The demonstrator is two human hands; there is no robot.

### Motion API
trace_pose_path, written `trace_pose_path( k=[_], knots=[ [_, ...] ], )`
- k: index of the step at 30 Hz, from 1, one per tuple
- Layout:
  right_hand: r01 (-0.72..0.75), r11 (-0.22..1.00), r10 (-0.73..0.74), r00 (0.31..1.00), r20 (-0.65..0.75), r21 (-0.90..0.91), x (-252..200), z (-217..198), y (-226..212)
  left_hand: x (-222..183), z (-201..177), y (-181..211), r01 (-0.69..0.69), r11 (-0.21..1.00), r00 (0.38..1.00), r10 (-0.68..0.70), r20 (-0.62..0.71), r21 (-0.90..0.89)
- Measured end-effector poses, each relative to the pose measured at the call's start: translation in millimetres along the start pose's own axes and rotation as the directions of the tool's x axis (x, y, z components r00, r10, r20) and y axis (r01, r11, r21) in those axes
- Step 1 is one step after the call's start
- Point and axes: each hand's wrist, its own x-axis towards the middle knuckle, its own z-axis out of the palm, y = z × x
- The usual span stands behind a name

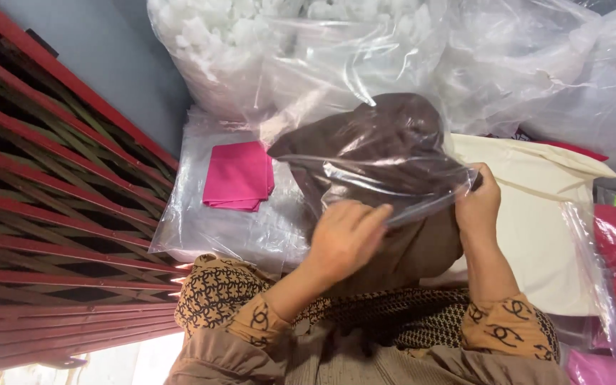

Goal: The person places a brown cushion and a pink piece of fabric into a plastic bag, سپس presses the air out by hand and seals the bag.

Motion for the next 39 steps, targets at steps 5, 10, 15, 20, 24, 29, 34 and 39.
trace_pose_path(
  k=[5,10,15,20,24,29,34,39],
  knots=[
    [-0.032,0.846,0.116,0.985,0.125,-0.532,-10.3,2.4,-51.6,-63.6,-27.5,-82.5,0.859,0.51,0.489,-0.785,0.381,-0.051],
    [0.614,0.555,-0.328,0.782,0.53,-0.561,-50.9,8.8,-20.0,-135.3,28.9,-125.3,0.973,-0.228,-0.177,-0.817,0.549,-0.024],
    [0.896,0.31,0.156,0.283,0.946,-0.319,-112.9,56.0,-37.5,-123.1,24.8,-104.0,0.936,-0.351,-0.258,-0.753,0.605,-0.038],
    [0.737,0.548,-0.277,0.607,0.745,-0.396,-70.2,60.7,29.7,-104.5,11.1,-102.3,0.838,-0.438,-0.145,-0.754,0.641,-0.326],
    [0.112,0.977,-0.054,0.954,0.296,-0.184,2.0,15.4,87.9,-108.2,18.0,-120.6,0.856,-0.177,0.112,-0.854,0.509,-0.485],
    [-0.05,0.976,-0.004,0.969,0.247,0.21,3.4,-28.4,22.2,-50.1,-25.4,-73.3,0.754,0.597,0.653,-0.729,0.207,-0.273],
    [-0.347,0.763,0.219,0.932,0.288,0.545,-19.6,-30.0,22.4,-19.8,-58.9,-38.8,0.203,0.973,0.969,-0.183,-0.168,0.109],
    [-0.514,0.762,0.37,0.845,0.385,0.394,-42.1,5.2,-52.1,40.3,-88.6,-10.9,0.197,0.886,0.98,-0.19,-0.059,0.42]
  ],
)
